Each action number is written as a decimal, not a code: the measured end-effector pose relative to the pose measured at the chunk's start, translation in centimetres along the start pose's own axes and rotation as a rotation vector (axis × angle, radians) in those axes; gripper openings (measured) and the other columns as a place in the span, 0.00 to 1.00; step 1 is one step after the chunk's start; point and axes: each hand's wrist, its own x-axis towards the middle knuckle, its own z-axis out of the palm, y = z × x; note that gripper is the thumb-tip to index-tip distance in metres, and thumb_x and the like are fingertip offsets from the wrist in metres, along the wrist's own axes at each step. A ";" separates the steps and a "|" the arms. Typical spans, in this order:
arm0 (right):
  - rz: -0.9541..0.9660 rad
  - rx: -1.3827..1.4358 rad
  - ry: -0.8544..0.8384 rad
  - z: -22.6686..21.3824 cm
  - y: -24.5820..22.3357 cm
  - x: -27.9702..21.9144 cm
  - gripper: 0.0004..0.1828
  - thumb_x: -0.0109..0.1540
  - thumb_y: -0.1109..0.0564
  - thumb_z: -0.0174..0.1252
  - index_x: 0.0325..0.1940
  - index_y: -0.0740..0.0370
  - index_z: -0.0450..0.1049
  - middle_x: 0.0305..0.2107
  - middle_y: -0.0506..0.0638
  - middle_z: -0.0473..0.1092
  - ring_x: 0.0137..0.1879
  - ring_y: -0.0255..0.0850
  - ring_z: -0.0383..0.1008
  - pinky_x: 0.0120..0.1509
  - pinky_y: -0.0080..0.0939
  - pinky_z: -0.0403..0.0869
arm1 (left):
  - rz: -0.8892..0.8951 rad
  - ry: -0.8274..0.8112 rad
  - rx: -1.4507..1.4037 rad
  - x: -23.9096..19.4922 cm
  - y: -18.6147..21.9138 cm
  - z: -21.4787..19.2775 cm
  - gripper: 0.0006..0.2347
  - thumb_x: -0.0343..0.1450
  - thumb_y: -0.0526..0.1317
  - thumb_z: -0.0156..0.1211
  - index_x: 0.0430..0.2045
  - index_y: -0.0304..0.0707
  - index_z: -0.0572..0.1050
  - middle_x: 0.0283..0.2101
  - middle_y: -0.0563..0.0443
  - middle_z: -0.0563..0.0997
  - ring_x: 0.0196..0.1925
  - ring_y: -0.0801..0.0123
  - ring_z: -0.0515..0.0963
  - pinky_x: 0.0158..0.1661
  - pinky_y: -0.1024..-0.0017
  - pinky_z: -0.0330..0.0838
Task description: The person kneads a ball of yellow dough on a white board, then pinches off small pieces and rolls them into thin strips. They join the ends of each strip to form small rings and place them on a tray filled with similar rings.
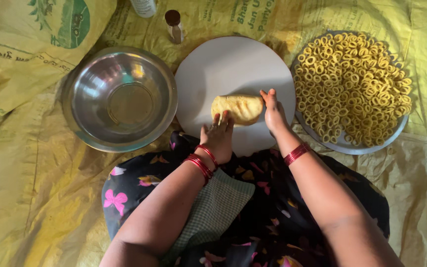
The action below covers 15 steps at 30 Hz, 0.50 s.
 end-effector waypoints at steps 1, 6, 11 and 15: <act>-0.012 -0.056 0.024 -0.1 -0.6 -0.4 0.54 0.65 0.21 0.23 0.71 0.67 0.65 0.69 0.62 0.64 0.77 0.48 0.59 0.79 0.42 0.53 | 0.005 -0.020 -0.003 0.2 0.1 0.3 0.38 0.68 0.40 0.54 0.74 0.36 0.41 0.79 0.42 0.34 0.80 0.50 0.42 0.68 0.41 0.48; -0.056 0.010 -0.051 -0.4 -4.1 -2.0 0.52 0.67 0.24 0.23 0.74 0.70 0.60 0.71 0.63 0.59 0.79 0.48 0.55 0.80 0.43 0.51 | 0.020 -0.097 0.014 1.0 -0.3 1.0 0.41 0.68 0.40 0.56 0.74 0.38 0.38 0.79 0.43 0.31 0.80 0.51 0.42 0.70 0.44 0.45; -0.255 -0.687 -0.143 1.8 -5.6 -5.0 0.45 0.71 0.32 0.24 0.75 0.74 0.51 0.74 0.70 0.46 0.81 0.59 0.42 0.81 0.54 0.47 | 0.001 -0.099 0.085 0.9 0.1 0.9 0.42 0.68 0.41 0.59 0.75 0.38 0.38 0.79 0.42 0.32 0.80 0.51 0.42 0.70 0.45 0.46; -0.392 -0.900 -0.170 2.6 -4.8 -5.7 0.45 0.72 0.34 0.35 0.77 0.78 0.44 0.74 0.77 0.40 0.80 0.68 0.38 0.80 0.60 0.47 | -0.016 -0.153 0.100 0.9 0.5 0.2 0.45 0.66 0.43 0.63 0.75 0.38 0.37 0.79 0.42 0.31 0.80 0.50 0.41 0.70 0.45 0.46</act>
